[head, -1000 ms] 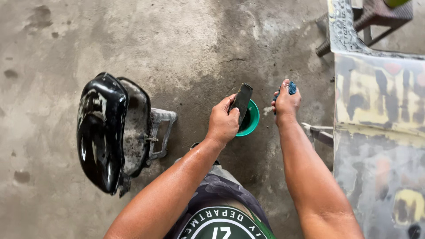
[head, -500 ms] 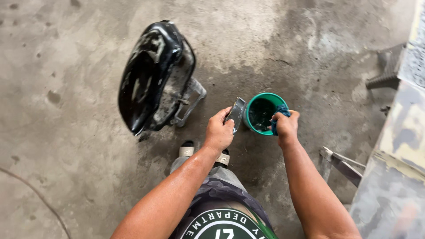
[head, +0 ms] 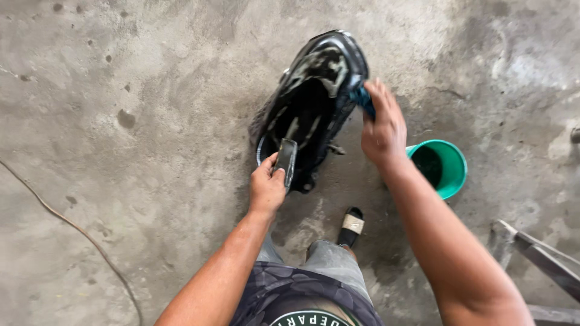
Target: The person sands a black motorcycle fuel tank using a sanding block and a blue cloth, dipping the cloth and block into a green bucket of water to wet-sand the surface.
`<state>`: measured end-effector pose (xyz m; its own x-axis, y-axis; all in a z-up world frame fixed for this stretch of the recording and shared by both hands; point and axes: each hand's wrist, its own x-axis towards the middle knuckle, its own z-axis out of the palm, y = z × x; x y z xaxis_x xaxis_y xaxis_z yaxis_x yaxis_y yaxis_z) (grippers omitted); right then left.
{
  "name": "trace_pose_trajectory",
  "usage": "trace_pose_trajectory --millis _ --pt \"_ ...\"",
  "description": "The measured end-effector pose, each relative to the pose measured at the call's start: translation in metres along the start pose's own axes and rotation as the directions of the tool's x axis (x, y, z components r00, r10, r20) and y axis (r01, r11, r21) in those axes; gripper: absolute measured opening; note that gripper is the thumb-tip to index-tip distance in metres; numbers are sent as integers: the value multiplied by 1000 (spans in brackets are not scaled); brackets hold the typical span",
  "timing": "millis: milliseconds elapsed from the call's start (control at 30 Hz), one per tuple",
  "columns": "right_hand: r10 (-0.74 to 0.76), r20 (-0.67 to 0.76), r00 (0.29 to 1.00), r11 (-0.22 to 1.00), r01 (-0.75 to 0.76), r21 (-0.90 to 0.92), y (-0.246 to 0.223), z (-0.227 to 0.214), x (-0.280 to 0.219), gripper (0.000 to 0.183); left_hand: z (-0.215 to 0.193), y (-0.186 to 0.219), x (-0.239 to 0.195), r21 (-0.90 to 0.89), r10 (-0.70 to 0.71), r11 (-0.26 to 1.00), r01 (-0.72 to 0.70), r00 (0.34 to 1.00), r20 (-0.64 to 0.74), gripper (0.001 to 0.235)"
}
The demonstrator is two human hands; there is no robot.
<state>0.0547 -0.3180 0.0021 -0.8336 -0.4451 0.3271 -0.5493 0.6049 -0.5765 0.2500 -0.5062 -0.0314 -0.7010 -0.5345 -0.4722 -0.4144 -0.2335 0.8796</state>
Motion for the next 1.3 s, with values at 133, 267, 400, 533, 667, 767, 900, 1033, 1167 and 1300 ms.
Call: trace_pose_trajectory --millis 133,267,400,533,667,767,900,1033,1167,1300 --pt "18 274 961 931 84 -355 -37 69 64 65 -55 -23 50 -21 73 997 -74 997 -12 42" --pt "15 397 918 866 186 -464 -53 132 39 73 -77 -41 89 -51 -30 998 30 1000 5 42" --pt "61 422 905 939 92 -332 -74 159 -34 70 -88 -35 106 -124 10 992 -17 998 -58 43" --pt "-11 571 821 898 259 -355 -101 177 -106 61 -89 -15 112 -207 26 978 -20 999 27 44" --pt "-144 666 732 841 445 -308 -98 163 -150 61 -91 -16 117 -139 61 989 -49 995 83 43" --pt "-192 719 668 823 509 -253 -69 134 -137 60 -93 -19 113 -196 -35 979 55 994 103 44" --pt "162 610 775 892 150 -427 -36 112 -58 50 -100 -22 98 -115 -69 990 79 993 93 45" --pt "94 425 900 935 66 -348 -38 116 -15 50 -102 -28 83 -59 -72 995 77 994 82 43" --pt "130 363 923 926 18 -377 -55 135 -43 49 -101 -30 76 -108 -95 989 101 993 64 44" --pt "164 411 897 919 13 -395 -73 156 -115 51 -100 -33 70 -72 -108 991 112 993 50 44"
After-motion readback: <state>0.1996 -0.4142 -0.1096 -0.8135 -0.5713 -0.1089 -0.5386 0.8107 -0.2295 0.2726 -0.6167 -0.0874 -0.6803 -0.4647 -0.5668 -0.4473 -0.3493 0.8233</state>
